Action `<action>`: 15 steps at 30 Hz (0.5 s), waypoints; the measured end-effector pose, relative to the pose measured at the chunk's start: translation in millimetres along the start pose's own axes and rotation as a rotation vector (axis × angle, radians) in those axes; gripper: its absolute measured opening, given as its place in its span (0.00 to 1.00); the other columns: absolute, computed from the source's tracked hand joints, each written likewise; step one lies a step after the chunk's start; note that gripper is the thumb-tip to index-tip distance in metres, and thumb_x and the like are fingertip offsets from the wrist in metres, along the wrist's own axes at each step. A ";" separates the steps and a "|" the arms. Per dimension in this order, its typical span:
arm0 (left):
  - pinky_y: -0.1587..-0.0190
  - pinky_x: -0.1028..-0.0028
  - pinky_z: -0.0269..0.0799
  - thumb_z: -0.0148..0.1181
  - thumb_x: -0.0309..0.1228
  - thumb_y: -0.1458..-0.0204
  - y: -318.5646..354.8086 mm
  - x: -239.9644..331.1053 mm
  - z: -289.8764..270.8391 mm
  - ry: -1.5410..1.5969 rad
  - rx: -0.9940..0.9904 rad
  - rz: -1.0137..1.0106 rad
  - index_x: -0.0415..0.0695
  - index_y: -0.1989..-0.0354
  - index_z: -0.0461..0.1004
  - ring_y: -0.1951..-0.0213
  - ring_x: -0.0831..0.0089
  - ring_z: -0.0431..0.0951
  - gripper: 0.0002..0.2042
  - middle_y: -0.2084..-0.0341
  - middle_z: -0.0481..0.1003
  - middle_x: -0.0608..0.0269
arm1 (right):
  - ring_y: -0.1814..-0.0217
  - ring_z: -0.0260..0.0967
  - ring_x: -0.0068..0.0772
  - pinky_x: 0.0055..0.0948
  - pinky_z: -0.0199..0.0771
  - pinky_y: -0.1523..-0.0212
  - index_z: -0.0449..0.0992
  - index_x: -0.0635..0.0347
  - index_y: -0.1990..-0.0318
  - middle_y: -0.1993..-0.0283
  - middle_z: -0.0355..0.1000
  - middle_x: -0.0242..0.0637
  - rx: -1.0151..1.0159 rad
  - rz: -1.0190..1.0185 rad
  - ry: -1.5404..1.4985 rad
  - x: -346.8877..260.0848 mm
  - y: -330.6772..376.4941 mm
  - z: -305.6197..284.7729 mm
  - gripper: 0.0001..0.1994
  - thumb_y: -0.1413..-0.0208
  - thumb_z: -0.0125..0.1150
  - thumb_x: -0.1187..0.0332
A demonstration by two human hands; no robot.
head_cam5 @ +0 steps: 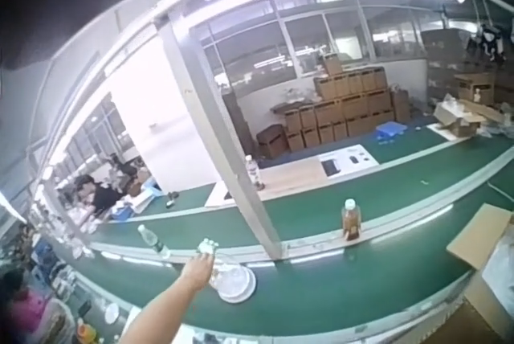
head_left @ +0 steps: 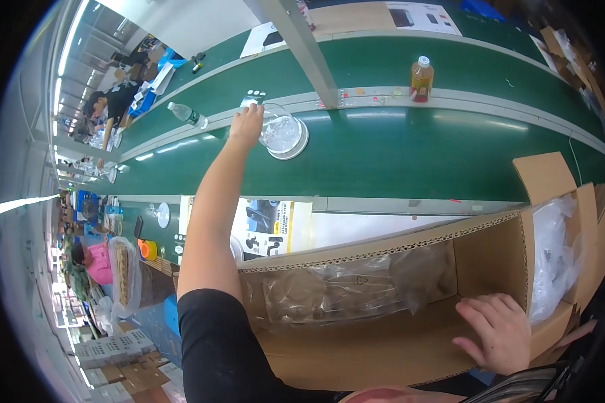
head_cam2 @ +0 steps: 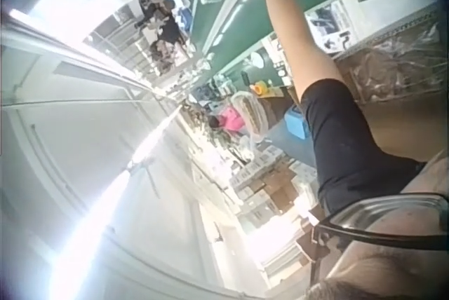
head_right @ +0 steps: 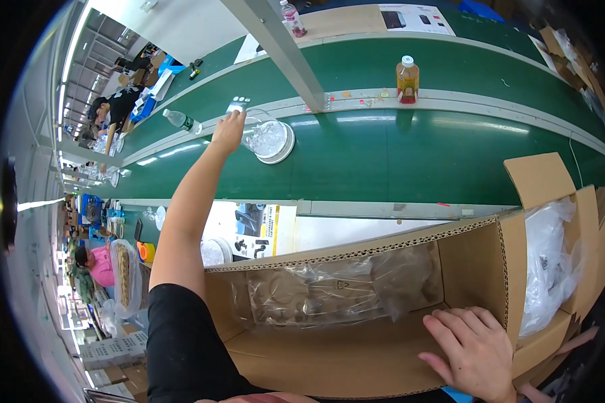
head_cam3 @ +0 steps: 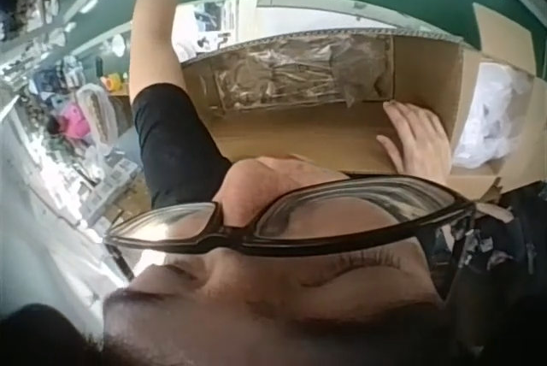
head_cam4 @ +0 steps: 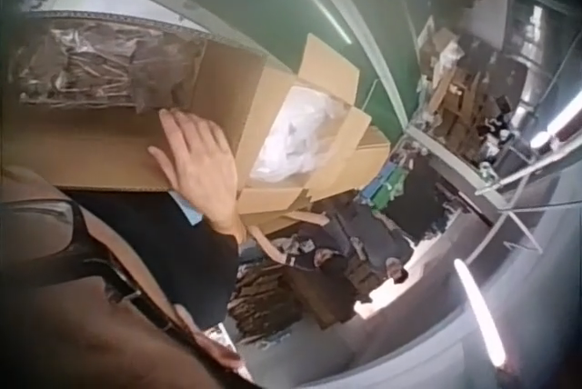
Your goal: Packaging glowing dome-shaped lamps into cardboard boxes.
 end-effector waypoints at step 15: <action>0.59 0.56 0.70 0.52 0.34 0.39 136.9 -11.5 -235.6 0.146 0.501 0.174 0.37 0.63 0.69 0.59 0.50 0.75 0.11 0.65 0.73 0.46 | 0.59 0.74 0.45 0.39 0.74 0.58 0.77 0.62 0.57 0.61 0.76 0.41 0.324 -0.133 -0.078 -10.9 15.3 -21.5 0.18 0.56 0.71 0.67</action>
Point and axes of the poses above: each hand's wrist, its own y-axis away from the middle knuckle, its own z-axis out of the palm, x = y × z, the point moved 9 cm from there along -y, towards the middle knuckle
